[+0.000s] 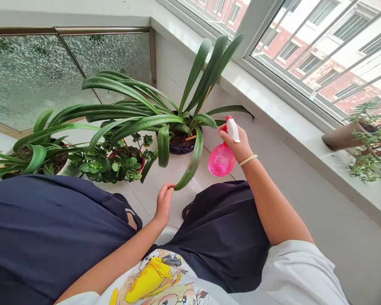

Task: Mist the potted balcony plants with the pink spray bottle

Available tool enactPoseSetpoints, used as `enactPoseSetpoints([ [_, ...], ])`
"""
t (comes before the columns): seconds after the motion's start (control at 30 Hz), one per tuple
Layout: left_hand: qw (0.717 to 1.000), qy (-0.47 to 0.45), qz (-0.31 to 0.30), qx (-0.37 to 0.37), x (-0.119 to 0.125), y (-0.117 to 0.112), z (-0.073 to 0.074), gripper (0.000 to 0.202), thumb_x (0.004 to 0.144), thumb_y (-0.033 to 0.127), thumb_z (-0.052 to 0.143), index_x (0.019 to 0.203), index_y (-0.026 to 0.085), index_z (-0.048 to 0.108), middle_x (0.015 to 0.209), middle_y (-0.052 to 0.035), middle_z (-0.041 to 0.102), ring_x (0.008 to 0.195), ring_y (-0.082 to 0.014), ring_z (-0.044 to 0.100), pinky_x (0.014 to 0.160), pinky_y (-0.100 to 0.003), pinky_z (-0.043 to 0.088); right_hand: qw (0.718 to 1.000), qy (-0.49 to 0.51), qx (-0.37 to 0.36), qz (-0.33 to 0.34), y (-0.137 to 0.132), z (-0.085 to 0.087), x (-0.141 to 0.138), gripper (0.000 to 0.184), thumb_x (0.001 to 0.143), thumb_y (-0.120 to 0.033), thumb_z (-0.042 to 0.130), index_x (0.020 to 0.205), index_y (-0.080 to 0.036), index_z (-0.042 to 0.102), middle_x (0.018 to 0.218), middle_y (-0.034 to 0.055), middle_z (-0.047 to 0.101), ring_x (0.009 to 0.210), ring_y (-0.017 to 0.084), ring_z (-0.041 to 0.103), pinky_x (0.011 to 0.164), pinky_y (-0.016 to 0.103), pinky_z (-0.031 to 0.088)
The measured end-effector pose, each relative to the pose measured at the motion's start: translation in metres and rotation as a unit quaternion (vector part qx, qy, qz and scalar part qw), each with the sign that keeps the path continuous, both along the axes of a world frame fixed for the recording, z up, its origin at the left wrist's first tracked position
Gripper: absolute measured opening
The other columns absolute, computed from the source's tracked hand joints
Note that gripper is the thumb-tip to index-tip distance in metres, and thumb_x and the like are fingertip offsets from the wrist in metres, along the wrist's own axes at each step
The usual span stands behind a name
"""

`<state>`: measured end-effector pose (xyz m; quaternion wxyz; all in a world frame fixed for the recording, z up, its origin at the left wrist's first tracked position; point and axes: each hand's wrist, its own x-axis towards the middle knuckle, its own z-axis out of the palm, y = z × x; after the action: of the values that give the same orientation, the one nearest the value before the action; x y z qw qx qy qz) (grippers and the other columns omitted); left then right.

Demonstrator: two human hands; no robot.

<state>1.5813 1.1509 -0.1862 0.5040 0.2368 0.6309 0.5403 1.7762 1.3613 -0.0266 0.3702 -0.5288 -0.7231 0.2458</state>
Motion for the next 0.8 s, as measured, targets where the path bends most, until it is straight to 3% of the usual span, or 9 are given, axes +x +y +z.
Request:
enactPoseSetpoints([
  [0.1,0.996,0.074,0.008,0.047,-0.004,0.013,0.003,0.023,0.083,0.028,0.056,0.100,0.025,0.071,0.111,-0.0047,0.067,0.109,-0.0227,0.058,0.099,-0.033,0.042,0.997,0.029,0.035,-0.057,0.000,0.011,0.004,0.020,0.078,-0.034,0.059,0.091,-0.019,0.063,0.092,0.0044,0.066,0.081,0.018,0.059,0.076,0.035,0.049],
  [0.17,0.992,0.081,0.008,0.098,-0.005,0.039,0.015,0.023,0.084,0.028,0.057,0.102,0.025,0.071,0.114,-0.0061,0.066,0.111,-0.0227,0.058,0.102,-0.034,0.042,0.992,0.070,0.073,-0.077,0.000,0.016,0.012,0.023,0.081,-0.036,0.056,0.096,-0.020,0.062,0.095,0.0050,0.065,0.083,0.019,0.060,0.074,0.035,0.050],
  [0.27,0.992,-0.059,-0.021,0.109,0.003,0.104,0.046,0.025,0.087,0.028,0.057,0.108,0.023,0.068,0.119,-0.0075,0.067,0.108,-0.0202,0.062,0.102,-0.033,0.044,0.982,0.112,0.120,-0.096,0.000,0.021,0.021,0.024,0.084,-0.038,0.053,0.099,-0.021,0.062,0.097,0.0048,0.065,0.086,0.019,0.062,0.072,0.034,0.050],
  [0.37,0.957,-0.286,-0.054,-0.002,0.023,0.181,0.077,0.030,0.093,0.033,0.052,0.119,0.021,0.062,0.128,-0.0122,0.065,0.110,-0.0192,0.065,0.098,-0.031,0.048,0.979,0.092,0.130,-0.127,0.001,0.021,0.024,0.023,0.081,-0.037,0.055,0.095,-0.021,0.062,0.095,0.0042,0.066,0.085,0.019,0.062,0.077,0.036,0.050],
  [0.43,0.939,-0.335,-0.064,-0.048,0.039,0.225,0.091,0.037,0.093,0.037,0.055,0.126,0.022,0.058,0.136,-0.0138,0.060,0.121,-0.0200,0.061,0.099,-0.028,0.047,0.980,0.068,0.123,-0.139,0.002,0.020,0.024,0.022,0.079,-0.037,0.055,0.092,-0.021,0.062,0.094,0.0041,0.067,0.085,0.020,0.062,0.080,0.037,0.050],
  [0.5,0.929,-0.359,-0.077,-0.044,0.053,0.255,0.097,0.037,0.093,0.041,0.057,0.126,0.025,0.058,0.137,-0.0120,0.060,0.127,-0.0201,0.058,0.101,-0.029,0.046,0.983,0.050,0.110,-0.140,0.003,0.019,0.025,0.024,0.078,-0.039,0.055,0.091,-0.021,0.062,0.094,0.0043,0.068,0.085,0.020,0.061,0.082,0.038,0.049],
  [0.6,0.919,-0.384,-0.090,0.004,0.066,0.273,0.094,0.025,0.095,0.037,0.056,0.113,0.023,0.065,0.127,-0.0094,0.067,0.123,-0.0186,0.061,0.102,-0.029,0.044,0.988,0.038,0.083,-0.126,0.003,0.017,0.025,0.026,0.078,-0.041,0.053,0.091,-0.020,0.062,0.092,0.0042,0.068,0.083,0.020,0.061,0.081,0.037,0.048],
  [0.8,0.915,-0.384,-0.104,0.062,0.057,0.268,0.079,0.016,0.096,0.027,0.058,0.091,0.018,0.069,0.109,-0.0037,0.074,0.094,-0.0099,0.067,0.086,-0.022,0.045,0.999,-0.019,-0.011,-0.034,-0.001,0.010,0.014,0.026,0.076,-0.041,0.052,0.088,-0.020,0.061,0.090,0.0045,0.068,0.080,0.020,0.059,0.078,0.034,0.046],
])
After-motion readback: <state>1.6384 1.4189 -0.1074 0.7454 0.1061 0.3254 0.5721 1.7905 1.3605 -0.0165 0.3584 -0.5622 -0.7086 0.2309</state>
